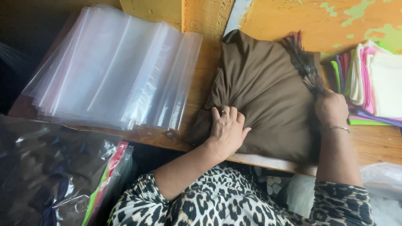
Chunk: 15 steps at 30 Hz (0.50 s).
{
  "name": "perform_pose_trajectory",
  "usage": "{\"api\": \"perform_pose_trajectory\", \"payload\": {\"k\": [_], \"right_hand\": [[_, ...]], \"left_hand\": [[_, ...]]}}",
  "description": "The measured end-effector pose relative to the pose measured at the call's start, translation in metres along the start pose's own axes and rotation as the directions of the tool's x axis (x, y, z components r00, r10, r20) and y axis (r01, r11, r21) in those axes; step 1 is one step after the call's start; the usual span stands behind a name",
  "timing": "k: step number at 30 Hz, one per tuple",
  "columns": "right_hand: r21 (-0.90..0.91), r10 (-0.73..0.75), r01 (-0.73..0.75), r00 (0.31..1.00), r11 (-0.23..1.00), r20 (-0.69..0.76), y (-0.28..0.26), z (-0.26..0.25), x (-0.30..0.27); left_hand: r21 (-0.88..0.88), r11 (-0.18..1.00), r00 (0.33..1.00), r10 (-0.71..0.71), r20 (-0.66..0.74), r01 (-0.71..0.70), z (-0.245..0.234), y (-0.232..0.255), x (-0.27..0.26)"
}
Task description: Inserting a pillow into a fabric cover, smoothing and dusting it, and then placing it into a plastic bag.
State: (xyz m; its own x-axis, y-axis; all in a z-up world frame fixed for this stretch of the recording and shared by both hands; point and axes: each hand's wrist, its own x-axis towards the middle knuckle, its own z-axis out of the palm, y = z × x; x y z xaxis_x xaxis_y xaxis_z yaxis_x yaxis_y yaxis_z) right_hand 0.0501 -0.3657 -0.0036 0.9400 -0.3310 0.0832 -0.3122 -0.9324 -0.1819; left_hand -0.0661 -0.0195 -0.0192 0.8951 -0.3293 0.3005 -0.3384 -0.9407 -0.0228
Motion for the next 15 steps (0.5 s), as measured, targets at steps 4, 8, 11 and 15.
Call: {"api": "perform_pose_trajectory", "payload": {"k": [4, 8, 11, 15], "right_hand": [[-0.029, 0.042, -0.043, 0.998, 0.999, -0.039, -0.012, 0.027, -0.005], [-0.036, 0.044, -0.051, 0.981, 0.998, -0.187, -0.028, 0.050, -0.020], [-0.039, 0.033, -0.043, 0.971, 0.998, -0.237, -0.031, 0.053, -0.028], [-0.022, -0.004, -0.002, 0.959, 1.000, -0.283, -0.042, 0.046, -0.044]], "left_hand": [[-0.102, 0.994, 0.968, 0.000, 0.250, 0.026, -0.049, -0.007, 0.032], [-0.241, 0.968, 0.937, 0.020, 0.348, 0.069, -0.065, -0.021, 0.097], [-0.348, 0.934, 0.965, 0.011, 0.263, 0.084, -0.022, -0.028, 0.140], [-0.337, 0.893, 0.914, -0.164, 0.371, 0.298, 0.001, -0.063, 0.141]]}}
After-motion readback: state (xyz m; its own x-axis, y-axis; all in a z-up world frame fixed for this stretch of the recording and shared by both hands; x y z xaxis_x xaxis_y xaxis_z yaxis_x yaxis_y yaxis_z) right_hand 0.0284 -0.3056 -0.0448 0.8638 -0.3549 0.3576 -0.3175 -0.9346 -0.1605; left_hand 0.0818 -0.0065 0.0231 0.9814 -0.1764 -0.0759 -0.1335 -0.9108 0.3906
